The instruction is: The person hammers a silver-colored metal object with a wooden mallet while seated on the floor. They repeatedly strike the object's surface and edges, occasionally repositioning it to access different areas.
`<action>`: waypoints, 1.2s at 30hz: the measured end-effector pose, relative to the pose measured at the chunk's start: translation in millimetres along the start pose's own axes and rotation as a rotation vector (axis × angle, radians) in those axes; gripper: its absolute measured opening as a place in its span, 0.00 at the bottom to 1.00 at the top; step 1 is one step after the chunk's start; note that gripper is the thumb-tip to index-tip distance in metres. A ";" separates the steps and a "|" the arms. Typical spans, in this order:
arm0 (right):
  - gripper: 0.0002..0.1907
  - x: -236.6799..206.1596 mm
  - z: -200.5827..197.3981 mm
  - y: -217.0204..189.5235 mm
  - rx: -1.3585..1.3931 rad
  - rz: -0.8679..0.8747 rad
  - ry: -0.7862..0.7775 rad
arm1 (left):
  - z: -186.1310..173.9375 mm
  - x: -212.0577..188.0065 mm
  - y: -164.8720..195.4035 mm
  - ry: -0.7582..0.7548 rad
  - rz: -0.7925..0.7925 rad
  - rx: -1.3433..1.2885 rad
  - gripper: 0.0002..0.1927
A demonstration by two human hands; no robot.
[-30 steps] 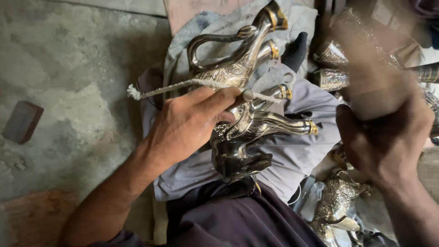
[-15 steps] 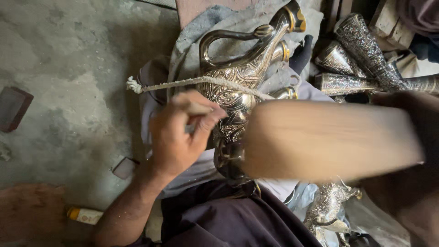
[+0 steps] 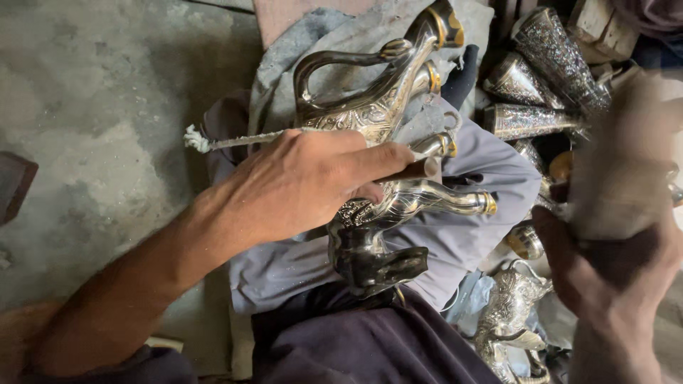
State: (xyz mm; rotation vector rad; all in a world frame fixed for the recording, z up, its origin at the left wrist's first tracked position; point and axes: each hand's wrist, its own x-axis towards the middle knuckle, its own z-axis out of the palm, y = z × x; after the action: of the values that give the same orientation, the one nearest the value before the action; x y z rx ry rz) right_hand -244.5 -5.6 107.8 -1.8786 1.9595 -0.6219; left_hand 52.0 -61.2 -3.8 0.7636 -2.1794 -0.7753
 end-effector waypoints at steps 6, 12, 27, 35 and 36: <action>0.13 -26.4 8.7 37.4 -0.604 -0.283 0.034 | -9.7 8.2 8.8 -0.106 0.037 0.106 0.30; 0.14 -48.2 50.8 31.3 -0.140 -0.077 0.192 | -18.5 10.4 17.1 -0.154 0.055 0.125 0.20; 0.20 -31.7 18.3 47.3 -0.254 0.082 0.112 | -6.1 -10.7 12.4 0.238 -0.299 -0.205 0.19; 0.25 5.6 0.3 24.9 -0.199 -0.101 0.131 | -11.1 -1.9 11.9 0.186 -0.248 -0.215 0.19; 0.22 10.0 -3.7 16.5 -0.067 -0.041 0.068 | -11.5 -1.8 12.0 0.147 -0.273 -0.225 0.19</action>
State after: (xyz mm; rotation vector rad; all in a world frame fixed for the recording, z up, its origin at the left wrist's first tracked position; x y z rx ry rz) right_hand -260.9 -15.0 102.5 -1.9662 2.0123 -0.6481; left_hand 58.3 -55.6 10.7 0.9788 -1.8420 -1.0473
